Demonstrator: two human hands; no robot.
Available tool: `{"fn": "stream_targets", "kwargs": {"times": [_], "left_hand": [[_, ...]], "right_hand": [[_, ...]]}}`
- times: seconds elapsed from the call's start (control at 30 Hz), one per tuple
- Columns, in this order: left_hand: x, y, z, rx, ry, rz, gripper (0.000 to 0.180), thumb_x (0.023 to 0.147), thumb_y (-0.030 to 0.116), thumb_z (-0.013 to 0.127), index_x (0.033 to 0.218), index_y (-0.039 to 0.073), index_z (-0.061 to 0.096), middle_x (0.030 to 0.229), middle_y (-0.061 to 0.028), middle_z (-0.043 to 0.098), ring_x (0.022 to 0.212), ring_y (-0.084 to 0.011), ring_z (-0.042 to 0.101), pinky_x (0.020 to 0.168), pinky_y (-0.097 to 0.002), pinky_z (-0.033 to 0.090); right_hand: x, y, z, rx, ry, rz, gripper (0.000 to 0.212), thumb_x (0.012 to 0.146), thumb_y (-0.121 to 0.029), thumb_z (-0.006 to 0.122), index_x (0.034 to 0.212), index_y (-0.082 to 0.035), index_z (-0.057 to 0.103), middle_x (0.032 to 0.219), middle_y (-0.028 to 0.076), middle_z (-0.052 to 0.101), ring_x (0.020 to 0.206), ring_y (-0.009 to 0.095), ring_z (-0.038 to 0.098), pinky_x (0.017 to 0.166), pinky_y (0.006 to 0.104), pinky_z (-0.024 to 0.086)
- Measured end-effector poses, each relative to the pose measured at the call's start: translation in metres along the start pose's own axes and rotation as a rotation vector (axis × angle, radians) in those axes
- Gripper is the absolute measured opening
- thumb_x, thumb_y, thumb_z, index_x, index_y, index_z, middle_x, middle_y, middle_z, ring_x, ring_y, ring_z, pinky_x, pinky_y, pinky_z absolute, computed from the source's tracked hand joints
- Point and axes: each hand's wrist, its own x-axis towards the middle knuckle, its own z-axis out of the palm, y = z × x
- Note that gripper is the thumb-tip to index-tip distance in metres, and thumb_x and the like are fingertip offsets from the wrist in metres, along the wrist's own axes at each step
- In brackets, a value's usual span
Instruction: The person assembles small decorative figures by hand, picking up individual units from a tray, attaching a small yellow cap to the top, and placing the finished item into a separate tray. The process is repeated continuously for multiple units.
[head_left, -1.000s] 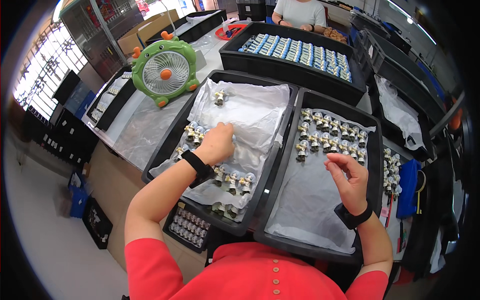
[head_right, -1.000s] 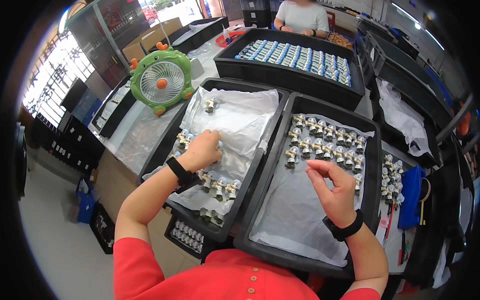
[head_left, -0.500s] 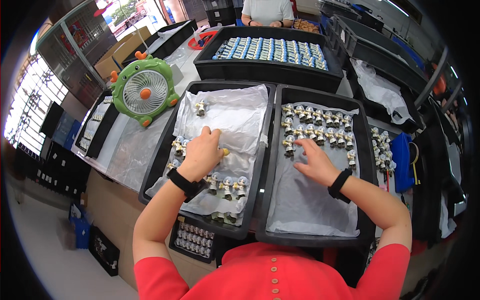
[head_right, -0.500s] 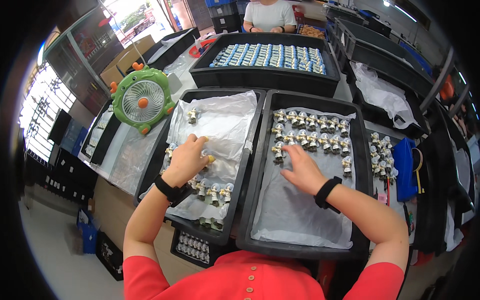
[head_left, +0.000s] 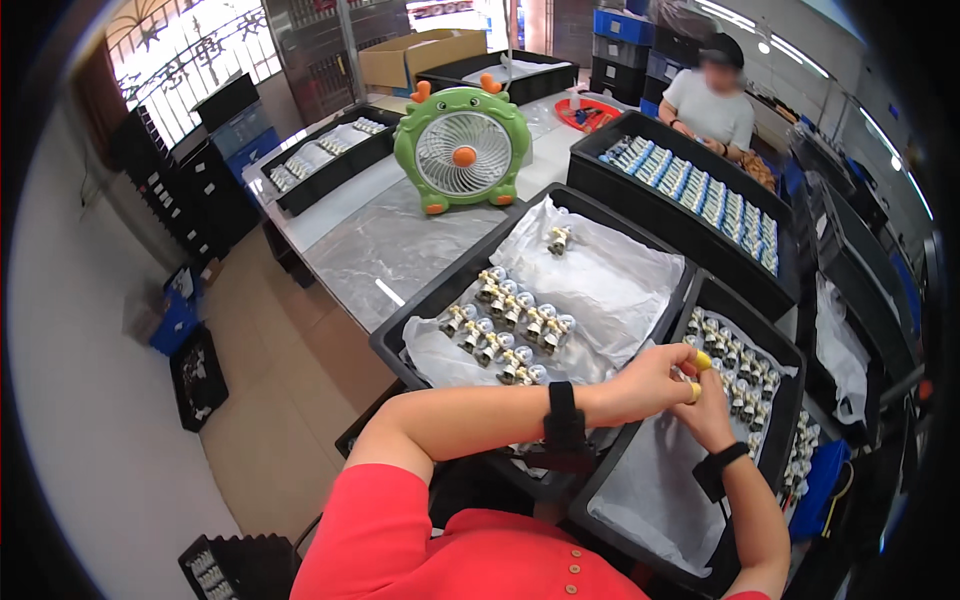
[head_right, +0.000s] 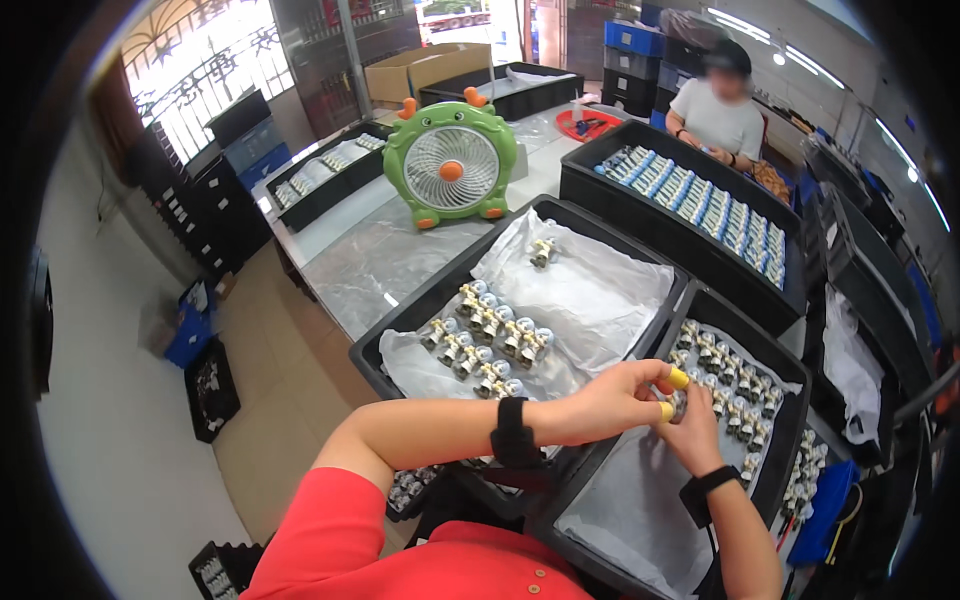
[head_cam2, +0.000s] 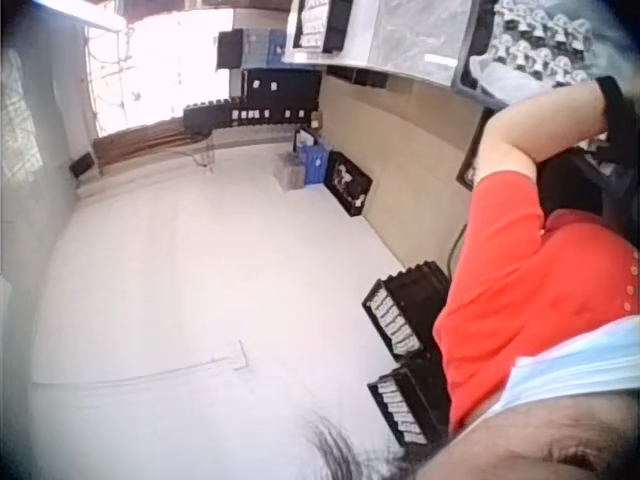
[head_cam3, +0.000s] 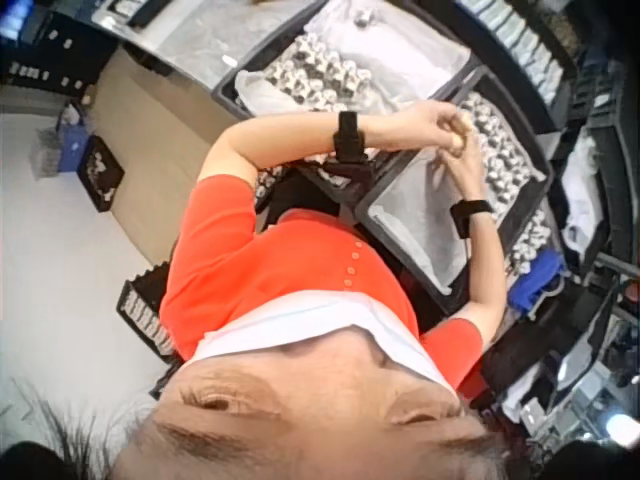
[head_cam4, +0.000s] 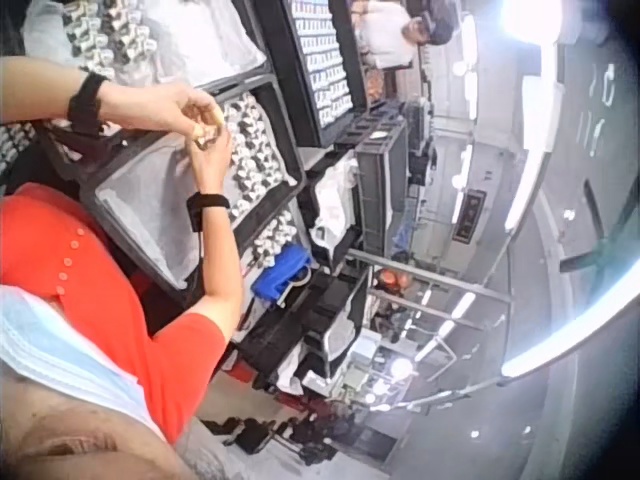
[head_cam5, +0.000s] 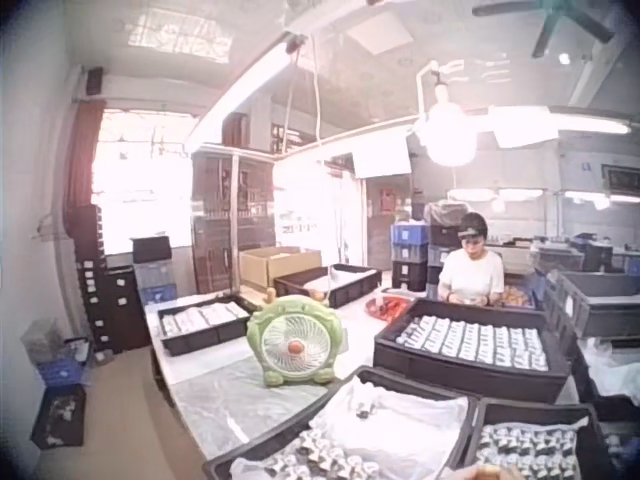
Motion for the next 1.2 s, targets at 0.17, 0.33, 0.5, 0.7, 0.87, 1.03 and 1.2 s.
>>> {"fn": "stream_targets", "kwargs": {"times": [0.17,0.33,0.5,0.7,0.87,1.03,1.2], "left_hand": [[0.004,-0.008,0.015,-0.225,0.159,-0.207,0.055,0.083,0.015,0.061,0.131,0.001,0.038,0.120,-0.0088,0.045,0.105,-0.0140,0.046,0.088,-0.0278,0.040],[-0.002,-0.005,0.027,-0.408,-0.043,-0.275,0.054,0.089,0.013,0.057,0.136,0.002,0.033,0.123,-0.0091,0.048,0.108,-0.0128,0.048,0.089,-0.0277,0.042],[-0.005,-0.019,0.027,-0.384,-0.011,-0.257,0.052,0.091,0.012,0.056,0.137,0.004,0.034,0.121,-0.0065,0.050,0.109,-0.0119,0.050,0.087,-0.0263,0.045],[-0.004,-0.023,0.019,-0.481,-0.053,-0.289,0.048,0.093,0.009,0.052,0.137,0.006,0.036,0.118,-0.0044,0.052,0.103,-0.0106,0.053,0.086,-0.0242,0.046],[-0.004,-0.025,0.015,-0.425,-0.101,-0.210,0.053,0.089,0.005,0.055,0.138,0.007,0.035,0.119,-0.0057,0.051,0.109,-0.0141,0.052,0.091,-0.0287,0.045],[-0.004,-0.024,0.017,-0.364,-0.096,-0.167,0.056,0.086,0.001,0.057,0.138,0.006,0.036,0.119,-0.0062,0.050,0.112,-0.0162,0.052,0.093,-0.0306,0.044],[-0.005,-0.021,0.018,-0.338,-0.077,-0.164,0.057,0.085,0.000,0.058,0.138,0.005,0.036,0.118,-0.0056,0.049,0.112,-0.0172,0.052,0.092,-0.0300,0.044]], "right_hand": [[-0.031,-0.044,-0.044,0.277,0.034,0.062,0.071,0.062,-0.012,0.077,0.125,-0.003,0.045,0.114,0.010,0.051,0.091,0.018,0.054,0.074,0.0312,0.047],[-0.052,-0.061,-0.051,0.183,0.181,-0.141,0.073,0.063,-0.009,0.076,0.128,-0.005,0.043,0.117,0.013,0.049,0.098,0.024,0.052,0.083,0.0338,0.044],[-0.051,-0.052,-0.049,0.128,0.214,-0.291,0.073,0.063,-0.002,0.074,0.129,-0.006,0.043,0.123,0.015,0.047,0.110,0.032,0.048,0.094,0.0394,0.041],[-0.051,-0.050,-0.047,0.134,0.191,-0.355,0.076,0.062,-0.002,0.076,0.130,-0.006,0.042,0.126,0.014,0.047,0.113,0.031,0.047,0.093,0.0382,0.041],[-0.052,-0.051,-0.047,0.243,0.172,-0.273,0.078,0.063,-0.003,0.077,0.132,-0.007,0.040,0.127,0.013,0.047,0.114,0.029,0.048,0.091,0.0364,0.043],[-0.052,-0.050,-0.047,0.299,0.170,-0.263,0.077,0.064,0.000,0.076,0.131,-0.007,0.040,0.125,0.015,0.047,0.114,0.032,0.049,0.095,0.0375,0.041],[-0.053,-0.049,-0.046,0.327,0.159,-0.226,0.078,0.064,-0.002,0.077,0.133,-0.008,0.040,0.125,0.014,0.048,0.110,0.027,0.051,0.090,0.0351,0.045]]}}
